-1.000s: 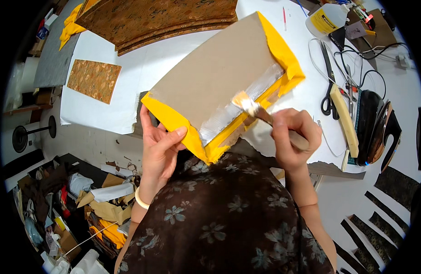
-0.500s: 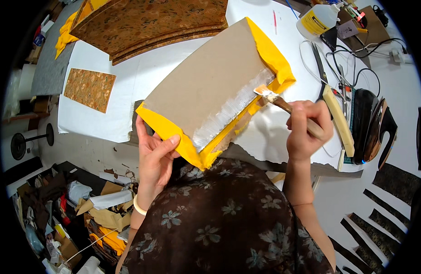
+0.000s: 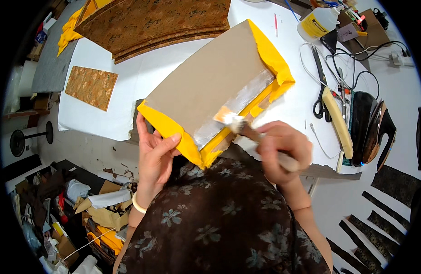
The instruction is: The person applies adhesive to the edges of a rectangular board using a brush, then presses a yellow fabric onto the glued surface. They use scissors to trim the excess fabric along the edges and fold the remaining fabric over the sides, smoothing it by hand to secure the attachment.
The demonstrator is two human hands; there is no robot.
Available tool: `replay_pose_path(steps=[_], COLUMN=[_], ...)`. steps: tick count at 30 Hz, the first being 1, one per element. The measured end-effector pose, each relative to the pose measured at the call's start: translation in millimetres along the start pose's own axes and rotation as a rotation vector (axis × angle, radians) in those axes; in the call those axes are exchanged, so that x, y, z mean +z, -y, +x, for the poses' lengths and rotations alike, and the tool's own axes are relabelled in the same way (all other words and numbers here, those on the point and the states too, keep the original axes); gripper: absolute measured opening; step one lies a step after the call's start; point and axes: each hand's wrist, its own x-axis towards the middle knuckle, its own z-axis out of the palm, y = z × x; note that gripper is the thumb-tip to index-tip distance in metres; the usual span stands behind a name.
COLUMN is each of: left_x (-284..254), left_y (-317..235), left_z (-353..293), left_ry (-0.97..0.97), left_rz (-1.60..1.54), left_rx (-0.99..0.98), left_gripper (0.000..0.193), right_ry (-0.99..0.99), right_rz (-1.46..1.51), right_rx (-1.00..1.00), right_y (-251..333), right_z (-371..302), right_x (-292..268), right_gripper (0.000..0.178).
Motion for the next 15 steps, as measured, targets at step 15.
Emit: replay_pose_path(steps=[15], left_x=[-3], left_y=[-1], left_z=[-2], left_ry=[0.046], left_rz=[0.011], left_rx=[0.000], left_gripper=[0.090], right_ry=[0.273], right_rz=[0.019], right_rx=[-0.151], right_y=[15], right_z=[-2], right_x=[21], right_gripper=[0.017])
